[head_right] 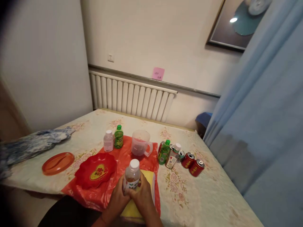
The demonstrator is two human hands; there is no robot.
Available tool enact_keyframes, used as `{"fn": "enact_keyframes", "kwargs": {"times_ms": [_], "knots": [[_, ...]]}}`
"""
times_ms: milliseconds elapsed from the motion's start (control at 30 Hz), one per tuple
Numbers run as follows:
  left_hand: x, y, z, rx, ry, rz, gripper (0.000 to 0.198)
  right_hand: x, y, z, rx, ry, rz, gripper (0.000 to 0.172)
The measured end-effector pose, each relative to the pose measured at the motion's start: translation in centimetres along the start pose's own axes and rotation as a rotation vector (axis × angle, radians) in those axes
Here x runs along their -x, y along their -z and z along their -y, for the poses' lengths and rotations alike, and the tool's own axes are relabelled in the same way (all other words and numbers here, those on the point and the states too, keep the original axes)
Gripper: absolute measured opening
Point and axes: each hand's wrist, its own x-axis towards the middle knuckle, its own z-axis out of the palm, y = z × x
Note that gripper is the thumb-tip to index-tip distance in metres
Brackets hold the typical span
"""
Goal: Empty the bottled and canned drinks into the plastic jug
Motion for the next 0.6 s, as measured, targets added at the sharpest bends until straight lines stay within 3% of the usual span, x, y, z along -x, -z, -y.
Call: {"fn": "enact_keyframes", "kwargs": {"times_ms": [233, 600], "knots": [[1.1, -3.1, 0.6, 0.003, -0.019, 0.092, 0.066, 2.1, 2.2, -1.2, -0.053, -0.073, -0.133, 0.059], [0.4, -5.3, -4.9, 0.110, 0.016, 0.365, 0.060, 3.0, 7.3, -3.0, -0.226, -0.085, -0.083, 0.055]]}}
